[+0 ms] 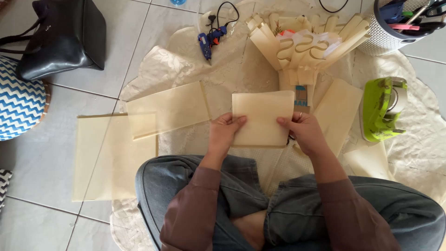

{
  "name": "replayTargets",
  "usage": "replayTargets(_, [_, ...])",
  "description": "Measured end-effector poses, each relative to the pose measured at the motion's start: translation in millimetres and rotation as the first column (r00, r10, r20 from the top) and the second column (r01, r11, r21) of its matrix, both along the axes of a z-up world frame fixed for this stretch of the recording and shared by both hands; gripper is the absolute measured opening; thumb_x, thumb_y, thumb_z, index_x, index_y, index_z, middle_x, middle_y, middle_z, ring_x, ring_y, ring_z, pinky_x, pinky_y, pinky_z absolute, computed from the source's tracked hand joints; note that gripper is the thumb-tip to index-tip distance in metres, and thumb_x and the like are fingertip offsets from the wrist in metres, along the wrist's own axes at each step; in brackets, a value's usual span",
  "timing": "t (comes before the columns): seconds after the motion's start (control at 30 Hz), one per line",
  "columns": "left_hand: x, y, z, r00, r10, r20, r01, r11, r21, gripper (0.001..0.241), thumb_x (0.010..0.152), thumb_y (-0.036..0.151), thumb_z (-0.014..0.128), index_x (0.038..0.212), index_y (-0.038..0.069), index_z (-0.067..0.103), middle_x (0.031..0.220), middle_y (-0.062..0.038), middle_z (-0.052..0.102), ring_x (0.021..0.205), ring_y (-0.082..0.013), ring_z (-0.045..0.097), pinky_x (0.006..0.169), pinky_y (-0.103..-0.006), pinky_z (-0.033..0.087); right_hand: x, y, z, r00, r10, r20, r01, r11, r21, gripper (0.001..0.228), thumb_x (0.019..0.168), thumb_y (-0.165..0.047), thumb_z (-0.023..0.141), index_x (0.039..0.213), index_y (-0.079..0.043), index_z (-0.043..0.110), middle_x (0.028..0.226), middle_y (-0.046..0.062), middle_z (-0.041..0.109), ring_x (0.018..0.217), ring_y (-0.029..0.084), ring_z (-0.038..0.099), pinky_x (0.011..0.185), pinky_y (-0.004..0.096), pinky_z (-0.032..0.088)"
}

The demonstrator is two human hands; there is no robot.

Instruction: Assembling a gift bouquet by folding and cutting wrapping paper and arranging it around a teddy bear and flowers.

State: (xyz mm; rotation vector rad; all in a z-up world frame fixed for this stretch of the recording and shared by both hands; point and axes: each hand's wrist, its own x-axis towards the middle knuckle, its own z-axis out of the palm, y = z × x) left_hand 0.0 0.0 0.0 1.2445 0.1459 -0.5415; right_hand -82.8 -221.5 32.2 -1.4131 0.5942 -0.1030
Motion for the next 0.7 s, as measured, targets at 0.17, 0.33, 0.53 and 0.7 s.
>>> replayTargets(0.17, [-2,0,5,0.999,0.02,0.04,-0.022,0.998,0.053,0.025,0.083,0.016,0.087,0.105,0.005,0.079,0.081,-0.003,0.077,0.071,-0.0119,0.072,0.068,-0.029,0.063,-1,-8,1,0.999,0.032,-0.007,-0.032,0.999,0.024,0.016,0.082,-0.007,0.087,0.084,0.0,0.073,0.068,0.004,0.066,0.057,0.01,0.063,0.054,0.02,0.052])
replayTargets(0.33, [0,3,5,0.996,0.07,0.057,-0.073,0.995,0.061,0.024,0.083,0.014,0.086,0.104,0.005,0.079,0.08,-0.003,0.076,0.07,-0.0107,0.07,0.068,-0.0282,0.063,-2,-14,-6,0.994,0.11,-0.006,-0.11,0.994,0.017,0.014,0.077,-0.002,0.087,0.08,-0.002,0.073,0.06,0.003,0.063,0.049,0.01,0.063,0.045,0.016,0.047])
replayTargets(0.53, [0,5,8,0.993,0.106,0.049,-0.108,0.992,0.057,0.023,0.085,0.014,0.084,0.106,0.005,0.079,0.082,-0.004,0.077,0.074,-0.0119,0.072,0.072,-0.0293,0.063,0,-18,-6,0.99,0.09,0.105,-0.091,0.996,0.006,0.034,0.077,0.005,0.085,0.107,0.002,0.07,0.077,0.011,0.069,0.059,0.014,0.068,0.054,0.025,0.059])
replayTargets(0.7, [2,7,10,0.992,0.112,0.056,-0.114,0.992,0.053,0.023,0.086,0.014,0.084,0.107,0.006,0.079,0.084,-0.004,0.077,0.077,-0.0123,0.071,0.074,-0.0295,0.063,1,-3,22,0.957,0.175,0.23,-0.149,0.981,-0.125,0.013,0.079,0.01,0.079,0.087,0.003,0.072,0.062,0.003,0.06,0.05,0.001,0.046,0.048,0.014,0.04])
